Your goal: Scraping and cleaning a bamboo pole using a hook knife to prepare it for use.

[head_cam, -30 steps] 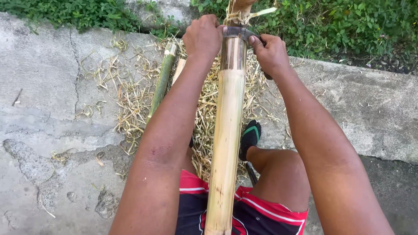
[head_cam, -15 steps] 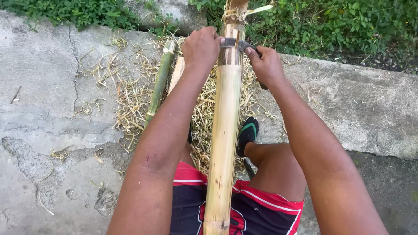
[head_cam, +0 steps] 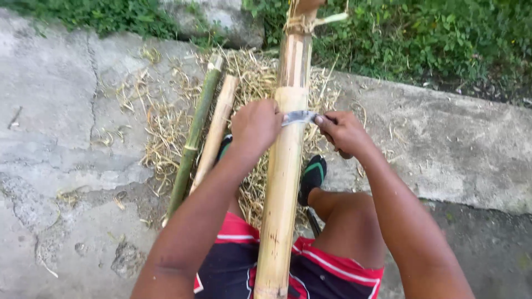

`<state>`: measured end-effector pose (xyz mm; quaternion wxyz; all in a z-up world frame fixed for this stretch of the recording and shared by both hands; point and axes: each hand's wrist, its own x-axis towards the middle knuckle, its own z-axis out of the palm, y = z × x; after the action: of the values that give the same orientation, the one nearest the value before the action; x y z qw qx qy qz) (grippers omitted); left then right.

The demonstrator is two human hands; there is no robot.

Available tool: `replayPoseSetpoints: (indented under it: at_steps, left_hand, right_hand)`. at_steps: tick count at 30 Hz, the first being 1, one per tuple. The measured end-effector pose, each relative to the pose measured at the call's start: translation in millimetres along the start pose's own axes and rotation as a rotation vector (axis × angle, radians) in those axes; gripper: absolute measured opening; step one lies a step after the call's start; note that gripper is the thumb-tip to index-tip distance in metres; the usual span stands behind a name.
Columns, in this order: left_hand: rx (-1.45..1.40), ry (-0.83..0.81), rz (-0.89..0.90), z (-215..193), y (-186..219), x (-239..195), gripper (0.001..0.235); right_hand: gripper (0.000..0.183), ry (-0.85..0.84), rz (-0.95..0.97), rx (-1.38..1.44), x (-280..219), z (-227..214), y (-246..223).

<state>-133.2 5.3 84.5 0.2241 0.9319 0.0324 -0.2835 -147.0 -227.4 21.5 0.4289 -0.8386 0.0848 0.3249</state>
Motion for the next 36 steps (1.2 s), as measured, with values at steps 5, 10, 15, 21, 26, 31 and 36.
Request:
replayPoseSetpoints:
  at_steps: [5,10,15,21,26,31,36]
  left_hand:
    - [-0.103,0.403,0.132,20,-1,68,0.021]
    - [-0.050,0.458,0.138,-3,5,137,0.024]
    - [-0.213,0.636,0.218,2,-8,164,0.018]
    - [-0.229,0.722,0.240,7,-10,161,0.019]
    - [-0.233,0.541,0.180,0,-14,143,0.020]
    - [-0.253,0.419,0.131,8,-26,87,0.023]
    - [-0.170,-0.066,-0.013,12,-40,19,0.017]
  right_hand:
    - [0.038,0.221,-0.114,-0.017,50,-8,-7]
    - [0.037,0.494,-0.287,-0.250,86,-31,-49]
    - [0.040,0.572,-0.227,-0.384,97,-33,-70]
    - [0.045,0.552,-0.289,-0.360,96,-31,-62]
    - [0.044,0.432,-0.119,-0.377,72,-25,-72]
    - [0.051,0.392,-0.073,-0.418,23,-4,-63]
    - [0.047,0.061,0.148,-0.243,-42,14,-59]
